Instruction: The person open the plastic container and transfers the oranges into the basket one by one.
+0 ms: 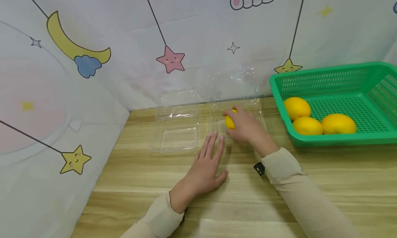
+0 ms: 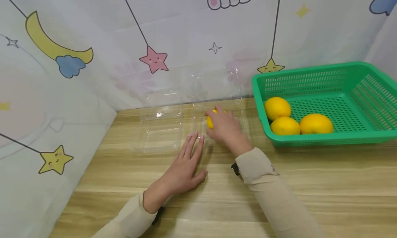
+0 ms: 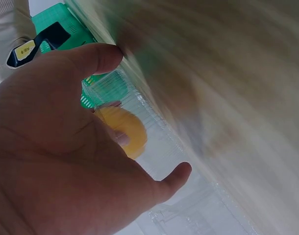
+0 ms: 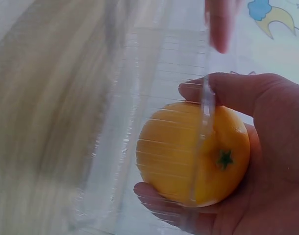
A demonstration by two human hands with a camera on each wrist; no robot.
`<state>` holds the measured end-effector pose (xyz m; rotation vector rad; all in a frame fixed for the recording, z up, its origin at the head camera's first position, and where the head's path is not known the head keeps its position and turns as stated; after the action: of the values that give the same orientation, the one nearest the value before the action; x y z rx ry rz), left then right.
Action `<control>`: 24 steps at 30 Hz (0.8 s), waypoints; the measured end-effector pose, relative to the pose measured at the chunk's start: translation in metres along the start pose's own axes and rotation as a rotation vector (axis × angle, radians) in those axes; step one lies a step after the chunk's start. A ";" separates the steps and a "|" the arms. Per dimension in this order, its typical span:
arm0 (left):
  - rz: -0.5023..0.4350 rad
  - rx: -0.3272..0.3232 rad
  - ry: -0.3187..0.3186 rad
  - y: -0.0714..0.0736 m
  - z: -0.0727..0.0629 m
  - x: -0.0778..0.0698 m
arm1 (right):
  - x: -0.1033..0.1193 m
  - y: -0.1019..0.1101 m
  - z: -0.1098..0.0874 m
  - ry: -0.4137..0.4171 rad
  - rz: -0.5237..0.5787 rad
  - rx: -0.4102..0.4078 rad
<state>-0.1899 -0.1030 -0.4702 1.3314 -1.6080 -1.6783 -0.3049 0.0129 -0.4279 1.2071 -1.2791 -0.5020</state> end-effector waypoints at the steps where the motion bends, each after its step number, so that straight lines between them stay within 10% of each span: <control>1: 0.002 -0.002 -0.002 0.000 0.000 0.000 | 0.001 0.003 -0.002 0.003 -0.002 -0.004; 24: 0.020 -0.039 -0.006 0.002 0.000 -0.002 | -0.001 0.093 -0.048 0.158 0.036 -0.152</control>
<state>-0.1891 -0.1017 -0.4671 1.2881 -1.5784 -1.6949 -0.2910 0.0659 -0.3391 1.0736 -1.1064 -0.4603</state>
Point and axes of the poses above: each hand's wrist, its own z-axis towards the middle knuckle, its own y-axis out of the back of the hand, x = y × z, the point moved 8 cm from there along z, towards the middle knuckle, and after that the axes turned 5 degrees about x, right-handed, at the moved point
